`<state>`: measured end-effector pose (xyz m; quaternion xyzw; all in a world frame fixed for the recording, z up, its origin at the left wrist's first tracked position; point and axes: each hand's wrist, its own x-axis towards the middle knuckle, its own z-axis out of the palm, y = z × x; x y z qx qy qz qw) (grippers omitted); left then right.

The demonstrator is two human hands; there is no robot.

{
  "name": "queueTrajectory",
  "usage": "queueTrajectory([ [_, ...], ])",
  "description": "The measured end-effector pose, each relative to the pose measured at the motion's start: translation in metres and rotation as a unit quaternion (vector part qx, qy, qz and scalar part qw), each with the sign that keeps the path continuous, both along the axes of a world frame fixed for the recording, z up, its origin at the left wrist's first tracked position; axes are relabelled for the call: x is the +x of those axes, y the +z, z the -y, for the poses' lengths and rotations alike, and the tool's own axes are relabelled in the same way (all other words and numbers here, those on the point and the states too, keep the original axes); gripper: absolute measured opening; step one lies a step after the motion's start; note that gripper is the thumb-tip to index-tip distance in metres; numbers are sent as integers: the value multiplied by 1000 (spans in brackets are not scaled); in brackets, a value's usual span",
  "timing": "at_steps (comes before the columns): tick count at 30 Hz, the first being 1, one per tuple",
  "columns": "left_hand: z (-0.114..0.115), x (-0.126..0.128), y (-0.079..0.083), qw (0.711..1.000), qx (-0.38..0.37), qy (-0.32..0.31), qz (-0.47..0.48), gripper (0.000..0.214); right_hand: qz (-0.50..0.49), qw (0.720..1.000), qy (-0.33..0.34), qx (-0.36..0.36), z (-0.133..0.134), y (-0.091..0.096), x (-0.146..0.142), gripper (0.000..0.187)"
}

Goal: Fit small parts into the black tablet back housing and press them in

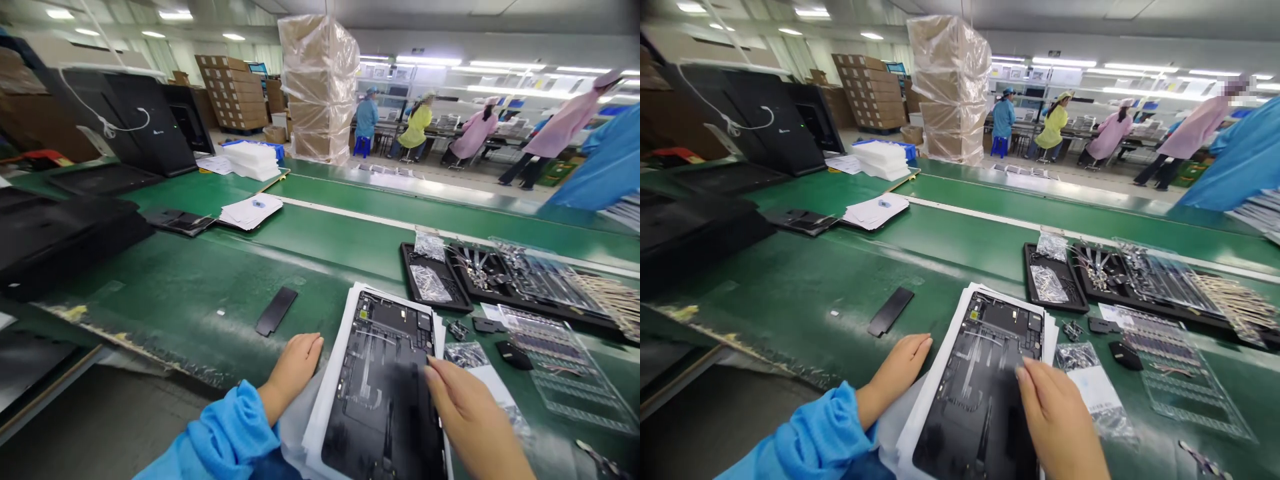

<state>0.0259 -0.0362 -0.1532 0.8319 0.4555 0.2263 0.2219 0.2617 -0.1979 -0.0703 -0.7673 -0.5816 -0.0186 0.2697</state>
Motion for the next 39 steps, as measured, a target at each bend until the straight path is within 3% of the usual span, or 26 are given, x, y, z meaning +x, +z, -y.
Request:
queueTrajectory([
  [6,0,6,-9,999,33,-2,3,33,99,987,0,-125,-118,0,-6,36],
  [10,-1,7,-8,999,-5,14,49,37,36,970,-25,-239,-157,-1,-8,40],
  [14,4,26,18,981,-142,55,122,37,-21,957,33,-288,-167,5,4,35],
  [17,9,53,40,972,-208,3,109,52,-70,944,78,-312,-169,11,14,31],
  [19,11,69,46,968,-238,-3,75,56,-99,936,95,-324,-170,13,19,29],
  [22,11,79,44,965,-261,-8,36,53,-133,926,101,-338,-173,12,23,33],
  [28,10,75,38,961,-272,-33,37,55,-169,920,59,-350,-176,10,23,54],
  [39,9,76,38,961,-272,-27,52,54,-153,918,3,-365,-178,14,15,59],
])
